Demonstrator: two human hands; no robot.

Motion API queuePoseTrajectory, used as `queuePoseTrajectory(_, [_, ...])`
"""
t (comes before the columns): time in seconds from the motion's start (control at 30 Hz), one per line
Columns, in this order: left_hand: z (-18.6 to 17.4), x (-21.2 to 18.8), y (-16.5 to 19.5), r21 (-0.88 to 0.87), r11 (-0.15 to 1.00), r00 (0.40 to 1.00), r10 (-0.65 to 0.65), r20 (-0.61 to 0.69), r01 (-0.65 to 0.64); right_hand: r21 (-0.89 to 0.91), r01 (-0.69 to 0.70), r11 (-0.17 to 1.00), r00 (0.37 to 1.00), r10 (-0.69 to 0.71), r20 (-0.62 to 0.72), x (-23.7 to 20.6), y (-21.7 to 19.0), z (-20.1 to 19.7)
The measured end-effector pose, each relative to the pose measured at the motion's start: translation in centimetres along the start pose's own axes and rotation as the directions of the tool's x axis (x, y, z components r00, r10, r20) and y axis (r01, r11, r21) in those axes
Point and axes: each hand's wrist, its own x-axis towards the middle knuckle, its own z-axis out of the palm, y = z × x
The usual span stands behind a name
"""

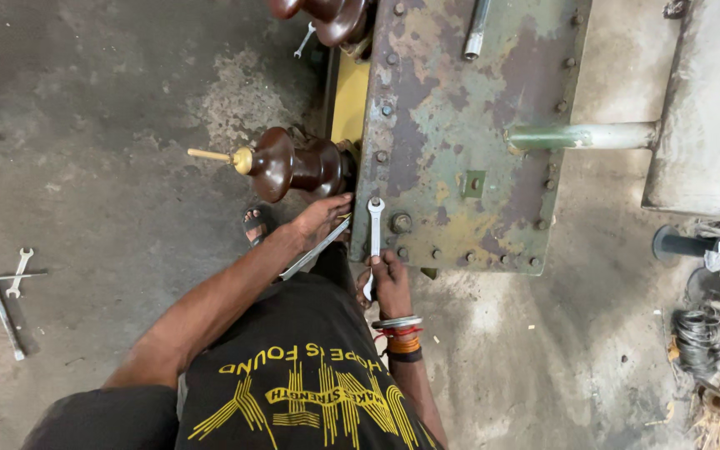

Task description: The person uses two wrenches to tighten bolts on a metal plate attached to a large electrical component. The person repeatedly positions the wrenches on different bolts and turns them to secure the assembly.

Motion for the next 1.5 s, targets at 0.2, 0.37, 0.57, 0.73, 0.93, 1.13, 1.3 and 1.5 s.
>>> queuePoseTrajectory(0.2, [-1.2,0.6,-0.3,-0.069,0.997,0.992,0.036,0.122,-0.027,0.256,-0.129,0.958,0.992,0.129,0.016,0.3,0.1,4.8])
queuePoseTrajectory(0.37, [-3.4,1.3,-2.2,-0.116,0.978,0.958,0.192,0.212,-0.170,0.676,-0.219,0.703,0.949,-0.006,0.314,5.4,-2.9,10.5])
queuePoseTrajectory(0.57, [-3.3,2.2,-1.8,-0.181,0.879,0.837,0.477,0.269,-0.442,0.870,-0.368,0.329,0.922,0.009,0.386,10.2,-7.4,11.7])
queuePoseTrajectory(0.73, [-1.6,2.4,-2.5,0.025,0.820,0.820,0.571,0.045,-0.572,0.847,-0.378,0.373,0.926,0.163,0.342,12.4,-7.9,9.9])
queuePoseTrajectory(0.93, [1.0,4.9,-3.0,-0.406,0.731,0.808,0.588,-0.033,-0.548,0.741,-0.524,0.419,0.851,0.247,0.463,14.0,-7.9,7.3])
queuePoseTrajectory(1.13, [2.9,2.7,-0.3,0.350,0.810,0.793,0.562,-0.236,-0.471,-0.022,0.438,0.899,0.884,-0.426,0.191,15.4,-13.2,7.2])
queuePoseTrajectory(1.3, [7.4,-3.1,2.5,0.368,0.914,0.848,0.326,-0.419,-0.170,-0.518,0.845,-0.135,0.362,-0.567,0.739,19.9,-18.3,12.2])
queuePoseTrajectory(1.5, [7.3,-2.1,1.6,0.366,0.858,0.806,0.485,-0.339,-0.362,-0.468,0.860,-0.206,0.346,-0.438,0.830,19.7,-18.0,12.3])
